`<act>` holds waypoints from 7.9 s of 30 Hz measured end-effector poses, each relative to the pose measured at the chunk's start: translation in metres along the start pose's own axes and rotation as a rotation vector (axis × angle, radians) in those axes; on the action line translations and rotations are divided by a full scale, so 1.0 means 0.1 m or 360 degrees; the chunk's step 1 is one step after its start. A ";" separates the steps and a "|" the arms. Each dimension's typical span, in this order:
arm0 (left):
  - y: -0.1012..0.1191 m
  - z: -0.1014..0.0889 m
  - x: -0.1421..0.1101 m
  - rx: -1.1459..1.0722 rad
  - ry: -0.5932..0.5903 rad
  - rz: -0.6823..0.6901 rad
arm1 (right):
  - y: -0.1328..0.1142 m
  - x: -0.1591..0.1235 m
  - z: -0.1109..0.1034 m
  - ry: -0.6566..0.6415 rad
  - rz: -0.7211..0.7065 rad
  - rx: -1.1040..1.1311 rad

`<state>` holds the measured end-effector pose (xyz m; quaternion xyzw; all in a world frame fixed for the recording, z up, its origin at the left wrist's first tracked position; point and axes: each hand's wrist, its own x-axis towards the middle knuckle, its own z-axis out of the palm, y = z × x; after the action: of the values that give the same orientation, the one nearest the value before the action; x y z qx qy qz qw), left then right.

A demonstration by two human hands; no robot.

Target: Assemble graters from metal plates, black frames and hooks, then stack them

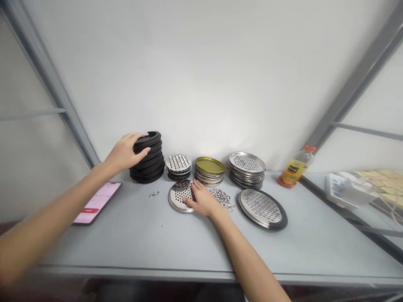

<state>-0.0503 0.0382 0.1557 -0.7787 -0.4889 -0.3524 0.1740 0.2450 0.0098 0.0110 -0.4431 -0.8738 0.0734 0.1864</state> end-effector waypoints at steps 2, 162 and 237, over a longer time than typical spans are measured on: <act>-0.07 -0.02 0.25 0.0159 -0.0376 -0.0057 | -0.01 0.00 -0.01 -0.0002 0.0007 -0.0001; 0.28 0.71 -1.24 -0.0954 -0.1041 0.0058 | -0.18 -0.03 0.05 0.0259 0.0067 0.0234; 0.10 0.53 -1.14 -0.0931 -0.1010 -0.0015 | -0.09 -0.07 -0.04 -0.0006 -0.0165 0.0496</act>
<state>-0.0523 -0.0070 0.0378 -0.8629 -0.4013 -0.2199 -0.2147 0.2432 -0.0012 0.0153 -0.3631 -0.8739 0.1992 0.2547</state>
